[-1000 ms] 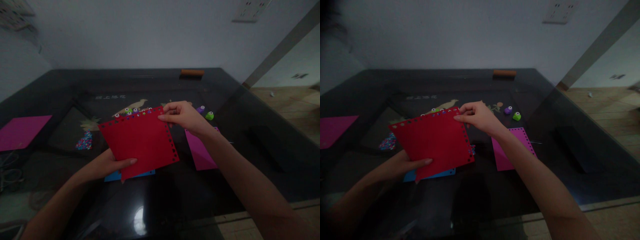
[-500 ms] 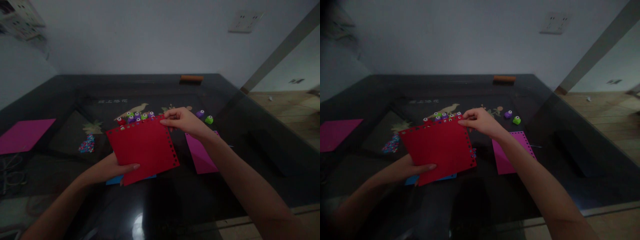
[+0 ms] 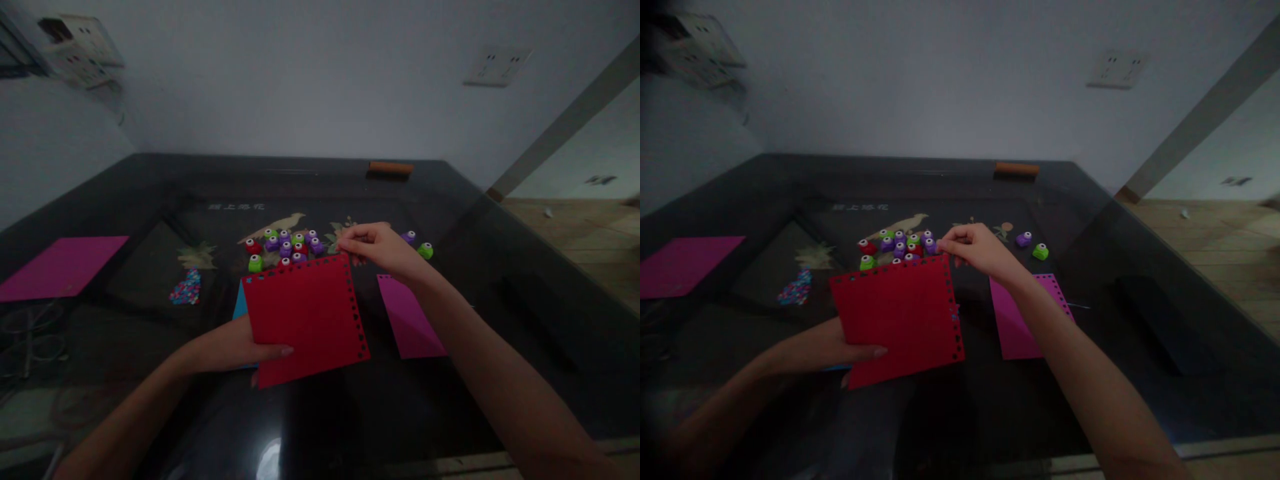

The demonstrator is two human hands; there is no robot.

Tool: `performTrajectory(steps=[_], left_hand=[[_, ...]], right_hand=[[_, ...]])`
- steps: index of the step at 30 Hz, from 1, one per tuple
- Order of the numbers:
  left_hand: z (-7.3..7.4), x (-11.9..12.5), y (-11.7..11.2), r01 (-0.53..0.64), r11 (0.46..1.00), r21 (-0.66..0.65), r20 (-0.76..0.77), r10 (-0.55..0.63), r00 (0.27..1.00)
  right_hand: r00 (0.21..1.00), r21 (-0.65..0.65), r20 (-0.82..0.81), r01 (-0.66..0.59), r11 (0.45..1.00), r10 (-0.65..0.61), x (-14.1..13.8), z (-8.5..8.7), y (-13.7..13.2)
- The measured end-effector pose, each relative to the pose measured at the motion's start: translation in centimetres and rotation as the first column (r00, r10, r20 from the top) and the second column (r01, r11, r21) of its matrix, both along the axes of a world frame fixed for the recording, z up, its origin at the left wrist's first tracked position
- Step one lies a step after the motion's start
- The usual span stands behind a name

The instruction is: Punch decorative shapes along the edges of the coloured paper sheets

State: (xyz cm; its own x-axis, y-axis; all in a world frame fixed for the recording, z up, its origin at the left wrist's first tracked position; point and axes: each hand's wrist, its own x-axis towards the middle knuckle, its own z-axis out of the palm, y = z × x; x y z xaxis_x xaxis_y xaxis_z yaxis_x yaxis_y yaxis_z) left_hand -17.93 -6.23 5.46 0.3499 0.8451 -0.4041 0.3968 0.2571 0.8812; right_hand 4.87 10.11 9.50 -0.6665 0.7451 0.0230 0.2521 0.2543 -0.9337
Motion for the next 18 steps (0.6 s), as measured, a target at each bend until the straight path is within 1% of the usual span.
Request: performTrajectory(steps=[3,7,10,12,14,16,18], left_hand=[[0.2,0.5,-0.3,0.060,0.998,-0.018,-0.024,-0.061,0.998],[0.6,1.3,-0.7,0.064,0.998,0.019,0.065,-0.065,0.996],[0.4,1.6,-0.7,0.135,0.990,0.030,0.122,-0.138,0.983],[0.1,1.6,-0.7,0.162,0.986,0.042,0.140,-0.166,0.976],[-0.1,1.6,-0.6,0.153,0.987,0.047,0.143,-0.158,0.977],[-0.1,1.5,-0.6,0.144,0.989,0.041,0.137,-0.148,0.979],[0.1,1.5,-0.6,0.146,0.989,0.033,0.134,-0.149,0.980]], right_hand=[[1.000,0.010,0.020,0.014,1.000,-0.014,0.1,-0.1,0.1],[0.999,0.045,0.032,0.027,0.999,-0.029,-0.3,-0.8,0.6],[0.994,0.124,0.080,0.060,0.991,-0.070,-1.3,-1.6,1.8],[0.970,0.245,0.195,0.099,0.964,-0.149,-2.3,-2.1,2.6],[0.898,0.405,0.357,0.098,0.909,-0.257,-3.4,-2.6,3.1],[0.843,0.481,0.426,0.096,0.871,-0.328,-4.6,-3.3,3.1],[0.802,0.524,0.465,0.091,0.847,-0.374,-5.6,-4.1,2.6]])
